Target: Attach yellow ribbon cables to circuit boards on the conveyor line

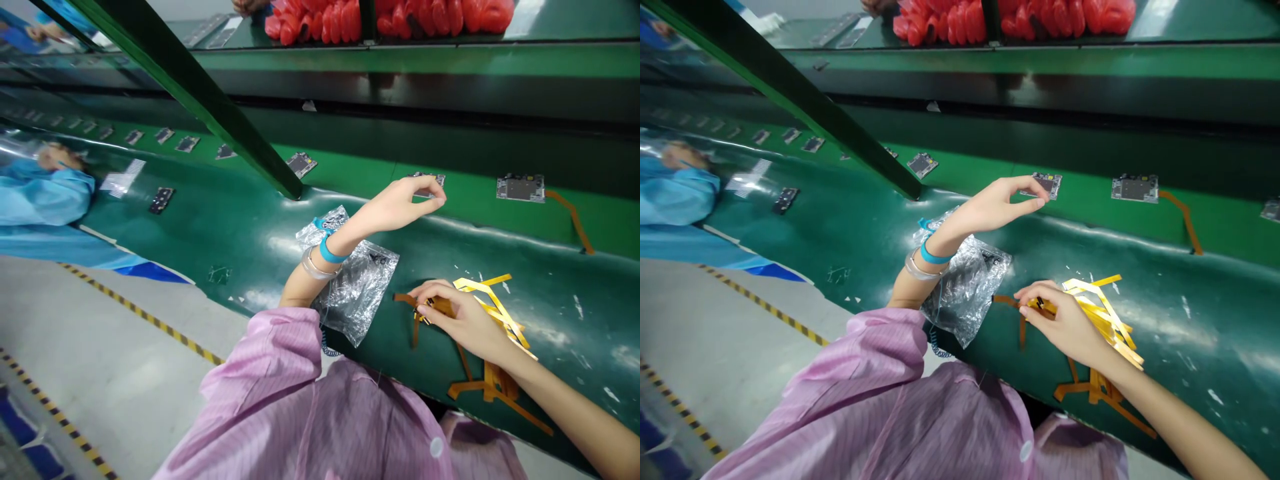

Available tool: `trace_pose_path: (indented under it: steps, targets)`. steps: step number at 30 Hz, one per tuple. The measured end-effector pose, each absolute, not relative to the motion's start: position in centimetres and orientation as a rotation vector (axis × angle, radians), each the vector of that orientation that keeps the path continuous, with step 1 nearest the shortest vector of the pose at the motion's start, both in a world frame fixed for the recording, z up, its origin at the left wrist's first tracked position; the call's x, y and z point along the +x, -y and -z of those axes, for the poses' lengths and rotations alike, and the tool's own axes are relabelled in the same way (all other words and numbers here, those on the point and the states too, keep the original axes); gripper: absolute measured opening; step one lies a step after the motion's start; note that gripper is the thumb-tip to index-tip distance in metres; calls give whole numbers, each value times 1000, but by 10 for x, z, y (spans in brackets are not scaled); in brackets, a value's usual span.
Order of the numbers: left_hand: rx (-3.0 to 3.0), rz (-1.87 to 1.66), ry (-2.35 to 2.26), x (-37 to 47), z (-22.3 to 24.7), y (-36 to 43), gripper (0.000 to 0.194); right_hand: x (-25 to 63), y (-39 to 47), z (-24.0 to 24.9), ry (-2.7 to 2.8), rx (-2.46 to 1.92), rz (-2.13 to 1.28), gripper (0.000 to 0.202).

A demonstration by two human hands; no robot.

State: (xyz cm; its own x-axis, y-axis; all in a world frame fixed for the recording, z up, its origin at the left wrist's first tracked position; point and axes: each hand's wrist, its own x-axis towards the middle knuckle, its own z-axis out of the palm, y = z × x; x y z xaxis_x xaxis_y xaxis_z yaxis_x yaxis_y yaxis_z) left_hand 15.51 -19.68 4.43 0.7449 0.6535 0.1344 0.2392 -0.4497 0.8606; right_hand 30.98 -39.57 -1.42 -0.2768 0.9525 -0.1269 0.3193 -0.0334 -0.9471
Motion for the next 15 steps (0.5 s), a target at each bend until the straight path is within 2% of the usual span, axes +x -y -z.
trace_pose_path:
  steps: [9, 15]
  targets:
    - [1975, -567, -685, 154, -54, 201, 16, 336, 410, 2, 1058, -1422, -1361, 25]
    - [1792, -577, -638, 143, -80, 206, 13, 363, 431, -3, 832, -1465, -1274, 19]
